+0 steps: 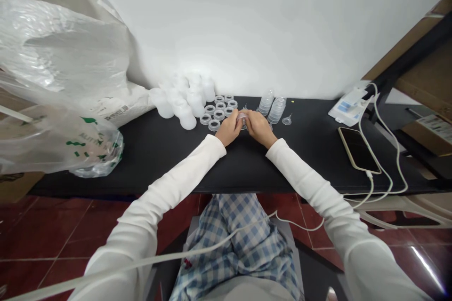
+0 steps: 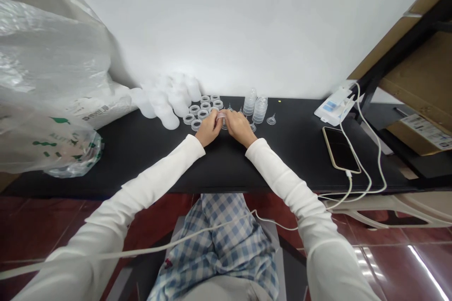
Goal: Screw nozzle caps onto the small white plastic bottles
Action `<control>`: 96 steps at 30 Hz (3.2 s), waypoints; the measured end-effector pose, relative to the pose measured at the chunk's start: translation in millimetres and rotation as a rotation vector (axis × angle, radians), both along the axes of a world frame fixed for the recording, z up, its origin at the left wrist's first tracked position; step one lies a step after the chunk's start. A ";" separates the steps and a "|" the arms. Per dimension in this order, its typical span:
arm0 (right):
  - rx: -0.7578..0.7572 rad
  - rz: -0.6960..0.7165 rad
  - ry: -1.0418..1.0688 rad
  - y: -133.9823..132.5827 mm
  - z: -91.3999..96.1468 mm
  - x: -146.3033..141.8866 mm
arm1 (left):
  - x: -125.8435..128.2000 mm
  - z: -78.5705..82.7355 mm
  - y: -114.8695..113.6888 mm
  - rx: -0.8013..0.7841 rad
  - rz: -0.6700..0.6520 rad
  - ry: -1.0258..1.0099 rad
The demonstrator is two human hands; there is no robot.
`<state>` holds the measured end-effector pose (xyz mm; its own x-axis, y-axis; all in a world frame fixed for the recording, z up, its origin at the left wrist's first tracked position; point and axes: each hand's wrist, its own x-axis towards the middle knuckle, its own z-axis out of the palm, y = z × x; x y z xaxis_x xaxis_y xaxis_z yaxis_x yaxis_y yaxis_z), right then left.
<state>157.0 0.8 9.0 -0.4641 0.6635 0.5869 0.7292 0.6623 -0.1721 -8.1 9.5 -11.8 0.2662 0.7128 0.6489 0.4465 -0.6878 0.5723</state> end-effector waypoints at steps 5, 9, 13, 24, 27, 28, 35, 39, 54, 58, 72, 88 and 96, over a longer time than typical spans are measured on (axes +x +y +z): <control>-0.043 0.026 0.092 -0.3 2.5 -0.7 | 3.0 -0.4 -2.1 -0.013 0.004 -0.037; -0.131 0.053 0.246 -1.2 2.9 -2.1 | 3.5 2.5 -4.8 -0.045 0.007 -0.077; -0.151 0.096 0.293 -0.5 -0.8 -2.9 | -0.4 2.8 -2.2 -0.101 -0.004 -0.109; -0.036 0.116 0.045 -5.2 8.7 6.3 | -9.8 2.4 4.7 -0.105 -0.216 -0.136; -0.062 0.118 0.108 -5.1 6.7 4.0 | -8.5 3.4 3.0 -0.033 -0.159 -0.100; -0.070 0.117 0.137 -5.0 5.7 2.8 | -8.1 3.5 2.5 -0.018 -0.142 -0.093; -0.117 0.127 0.228 -5.5 5.2 -2.7 | -5.3 5.4 -2.5 -0.061 -0.060 -0.085; -0.151 0.131 0.232 -8.0 8.0 -2.2 | -6.5 9.6 -6.1 -0.123 -0.090 -0.087; -0.114 0.105 0.289 -17.7 10.8 -8.7 | -7.0 12.1 -9.7 -0.028 -0.029 -0.055; -0.173 0.075 0.376 -18.1 8.4 -14.5 | -4.5 11.8 -9.7 -0.051 0.008 -0.090; -0.161 0.157 0.272 -16.9 12.1 -6.4 | -11.5 14.4 -12.2 -0.076 -0.112 -0.028; -0.324 0.126 0.480 -17.2 9.3 -12.6 | -4.4 12.5 -9.8 -0.074 0.034 -0.040; -0.340 0.202 0.473 -18.0 11.5 -10.6 | -10.2 5.9 -6.8 -0.071 0.043 0.014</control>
